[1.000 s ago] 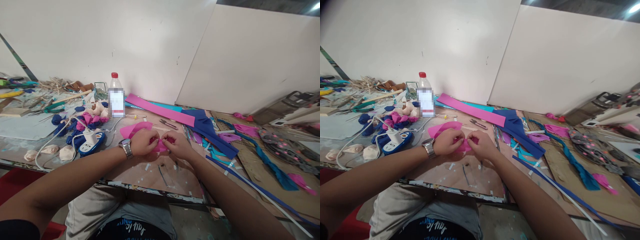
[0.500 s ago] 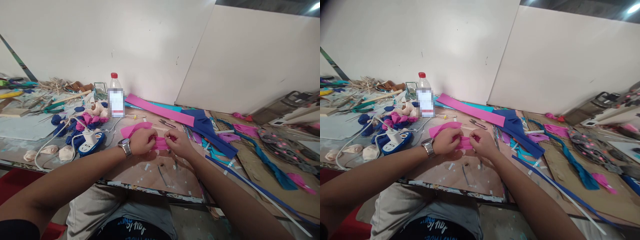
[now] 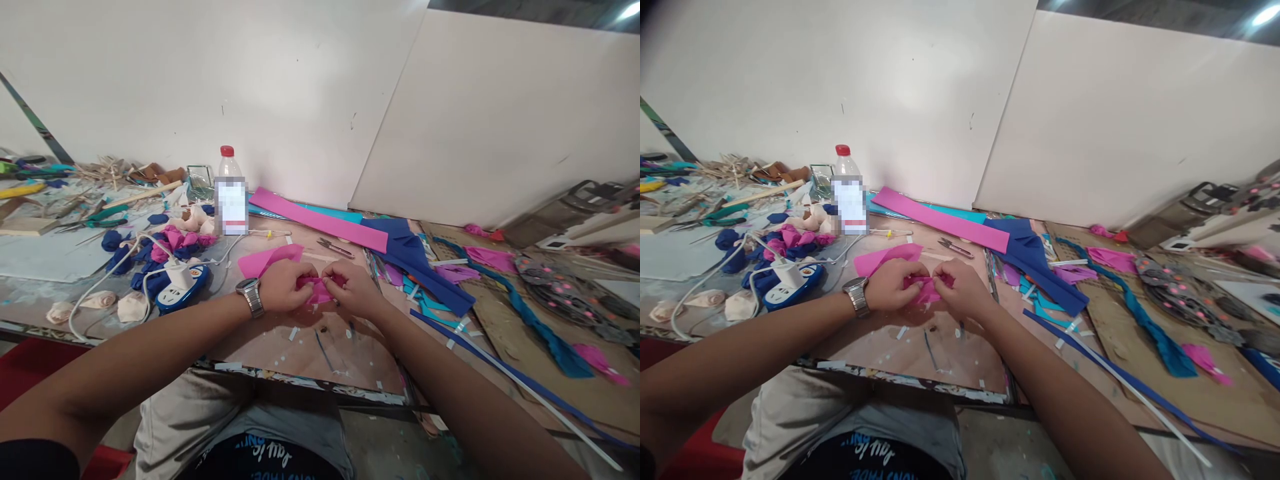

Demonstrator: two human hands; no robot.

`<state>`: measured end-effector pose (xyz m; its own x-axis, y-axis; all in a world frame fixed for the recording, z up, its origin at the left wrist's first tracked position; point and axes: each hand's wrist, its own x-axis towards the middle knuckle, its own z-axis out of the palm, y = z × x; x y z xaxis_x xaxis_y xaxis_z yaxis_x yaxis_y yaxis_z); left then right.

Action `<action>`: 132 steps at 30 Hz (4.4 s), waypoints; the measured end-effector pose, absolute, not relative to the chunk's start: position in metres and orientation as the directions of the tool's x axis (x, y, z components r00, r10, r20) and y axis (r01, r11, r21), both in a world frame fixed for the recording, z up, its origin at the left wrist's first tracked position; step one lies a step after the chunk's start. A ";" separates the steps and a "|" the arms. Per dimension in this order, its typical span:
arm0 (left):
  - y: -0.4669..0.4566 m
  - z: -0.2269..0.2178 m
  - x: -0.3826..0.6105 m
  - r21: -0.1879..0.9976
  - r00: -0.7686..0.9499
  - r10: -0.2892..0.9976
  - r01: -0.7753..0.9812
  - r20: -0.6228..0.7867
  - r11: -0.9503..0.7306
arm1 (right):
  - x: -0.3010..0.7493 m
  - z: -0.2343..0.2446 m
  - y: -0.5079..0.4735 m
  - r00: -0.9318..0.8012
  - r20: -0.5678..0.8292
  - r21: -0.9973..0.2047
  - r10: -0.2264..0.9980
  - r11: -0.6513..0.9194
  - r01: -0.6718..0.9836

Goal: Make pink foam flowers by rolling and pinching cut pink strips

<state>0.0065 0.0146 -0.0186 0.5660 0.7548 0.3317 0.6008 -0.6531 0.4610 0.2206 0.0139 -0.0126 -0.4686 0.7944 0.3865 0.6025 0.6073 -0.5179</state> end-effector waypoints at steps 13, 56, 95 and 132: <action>0.019 -0.020 0.007 0.398 0.527 0.793 0.686 0.304 -0.609 | 0.221 -0.008 0.014 -0.501 0.400 -0.481 0.768 0.641 0.599; 0.019 -0.018 0.007 0.445 0.518 0.804 0.671 0.291 -0.594 | 0.221 -0.010 0.013 -0.537 0.430 -0.339 0.726 0.681 0.649; 0.021 -0.019 0.006 0.398 0.483 0.816 0.714 0.317 -0.577 | 0.224 -0.006 0.015 -0.377 0.449 -0.478 0.810 0.574 0.665; 0.018 -0.019 0.009 0.500 0.526 0.795 0.623 0.302 -0.602 | 0.219 -0.012 0.011 -0.502 0.501 -0.382 0.705 0.701 0.602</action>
